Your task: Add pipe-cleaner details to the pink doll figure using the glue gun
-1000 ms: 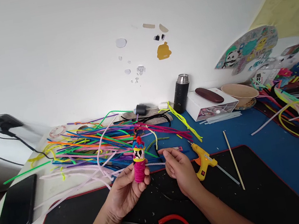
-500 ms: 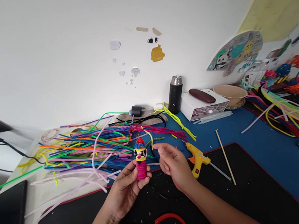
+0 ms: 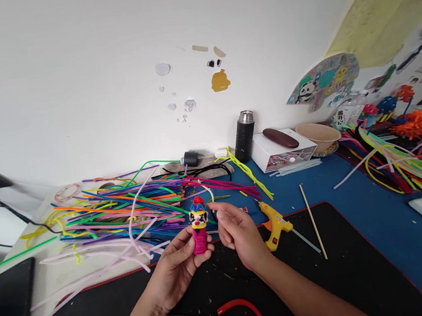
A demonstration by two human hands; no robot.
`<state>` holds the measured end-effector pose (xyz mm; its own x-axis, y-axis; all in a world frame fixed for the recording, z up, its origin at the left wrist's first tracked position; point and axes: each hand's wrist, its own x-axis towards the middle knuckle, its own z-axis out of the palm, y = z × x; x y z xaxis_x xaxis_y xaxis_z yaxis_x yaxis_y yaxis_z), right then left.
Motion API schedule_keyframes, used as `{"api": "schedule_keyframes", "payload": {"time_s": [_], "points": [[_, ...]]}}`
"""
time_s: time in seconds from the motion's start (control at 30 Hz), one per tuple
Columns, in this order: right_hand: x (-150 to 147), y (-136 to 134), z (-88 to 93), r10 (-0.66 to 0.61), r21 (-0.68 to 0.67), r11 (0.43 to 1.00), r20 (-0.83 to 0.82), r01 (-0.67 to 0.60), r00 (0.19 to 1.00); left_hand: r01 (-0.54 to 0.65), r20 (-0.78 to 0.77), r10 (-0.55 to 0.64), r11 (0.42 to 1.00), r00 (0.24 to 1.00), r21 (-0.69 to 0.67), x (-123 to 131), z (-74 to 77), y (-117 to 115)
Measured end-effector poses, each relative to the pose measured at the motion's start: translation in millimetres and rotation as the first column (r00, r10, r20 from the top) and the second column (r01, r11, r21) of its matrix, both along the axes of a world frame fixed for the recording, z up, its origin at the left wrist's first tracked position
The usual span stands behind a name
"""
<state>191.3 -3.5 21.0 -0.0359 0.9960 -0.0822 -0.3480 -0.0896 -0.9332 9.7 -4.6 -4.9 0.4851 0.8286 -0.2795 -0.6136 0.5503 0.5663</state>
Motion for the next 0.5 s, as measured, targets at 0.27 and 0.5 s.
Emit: {"api": "schedule_keyframes", "payload": {"time_s": [0.27,0.5], "points": [[-1.4,-0.9,-2.6,0.001,-0.001,1.0,0.004,-0.001,1.0,0.0,-0.022,0.0,1.0,1.0,-0.002,-1.0,-3.5,0.3],[-0.7,-0.5,0.0,-0.003,0.001,1.0,0.005,0.003,1.0,-0.014,-0.032,0.014,1.0,0.999,-0.015,0.5,-3.7,0.0]]}}
